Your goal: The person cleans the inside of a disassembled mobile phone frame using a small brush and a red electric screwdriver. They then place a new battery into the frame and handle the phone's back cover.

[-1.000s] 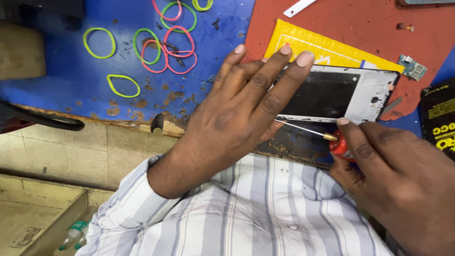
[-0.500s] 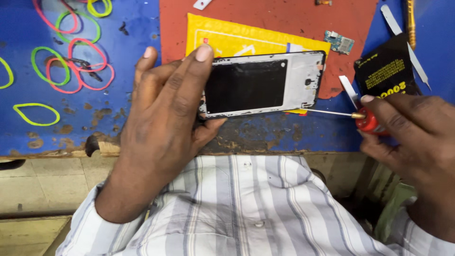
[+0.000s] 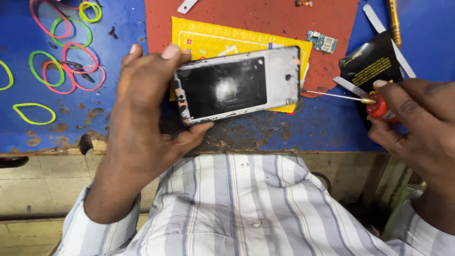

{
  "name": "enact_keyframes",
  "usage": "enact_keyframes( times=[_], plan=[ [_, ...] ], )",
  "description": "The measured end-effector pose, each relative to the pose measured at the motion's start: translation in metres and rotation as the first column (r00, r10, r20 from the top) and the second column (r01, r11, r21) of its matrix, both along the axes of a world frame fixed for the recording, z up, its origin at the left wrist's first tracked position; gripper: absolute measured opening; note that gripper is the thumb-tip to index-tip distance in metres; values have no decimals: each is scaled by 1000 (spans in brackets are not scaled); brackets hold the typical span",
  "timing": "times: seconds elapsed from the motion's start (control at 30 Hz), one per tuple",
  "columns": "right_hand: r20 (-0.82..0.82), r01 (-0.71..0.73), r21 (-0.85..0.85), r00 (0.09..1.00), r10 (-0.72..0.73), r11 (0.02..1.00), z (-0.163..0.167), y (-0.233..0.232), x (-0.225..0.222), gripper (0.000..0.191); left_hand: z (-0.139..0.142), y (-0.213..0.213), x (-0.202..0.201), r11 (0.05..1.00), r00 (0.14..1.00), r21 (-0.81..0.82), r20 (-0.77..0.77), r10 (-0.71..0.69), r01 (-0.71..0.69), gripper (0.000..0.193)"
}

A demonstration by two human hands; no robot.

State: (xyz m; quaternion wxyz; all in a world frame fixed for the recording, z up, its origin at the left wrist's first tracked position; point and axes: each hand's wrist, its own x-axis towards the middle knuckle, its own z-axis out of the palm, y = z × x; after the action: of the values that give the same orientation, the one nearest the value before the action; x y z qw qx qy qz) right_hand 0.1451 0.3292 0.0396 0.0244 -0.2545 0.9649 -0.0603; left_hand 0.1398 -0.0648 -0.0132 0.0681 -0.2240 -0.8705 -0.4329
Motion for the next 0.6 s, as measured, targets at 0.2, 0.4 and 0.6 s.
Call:
enact_keyframes(
  times=[0.2, 0.4, 0.6],
  plan=[
    [50, 182, -118, 983, -178, 976, -6, 13, 6, 40, 3, 7, -4, 776, 981, 630, 169, -90, -37, 79],
    [79, 189, -323, 982, -172, 927, -7, 5, 12, 46, 0, 27, -12, 346, 949, 911, 285, -135, -224, 53],
    [-77, -27, -273, 997, 6, 962, -3, -29, 0, 45, -5, 39, -39, -109, 822, 924, 265, -504, -366, 64]
  ],
)
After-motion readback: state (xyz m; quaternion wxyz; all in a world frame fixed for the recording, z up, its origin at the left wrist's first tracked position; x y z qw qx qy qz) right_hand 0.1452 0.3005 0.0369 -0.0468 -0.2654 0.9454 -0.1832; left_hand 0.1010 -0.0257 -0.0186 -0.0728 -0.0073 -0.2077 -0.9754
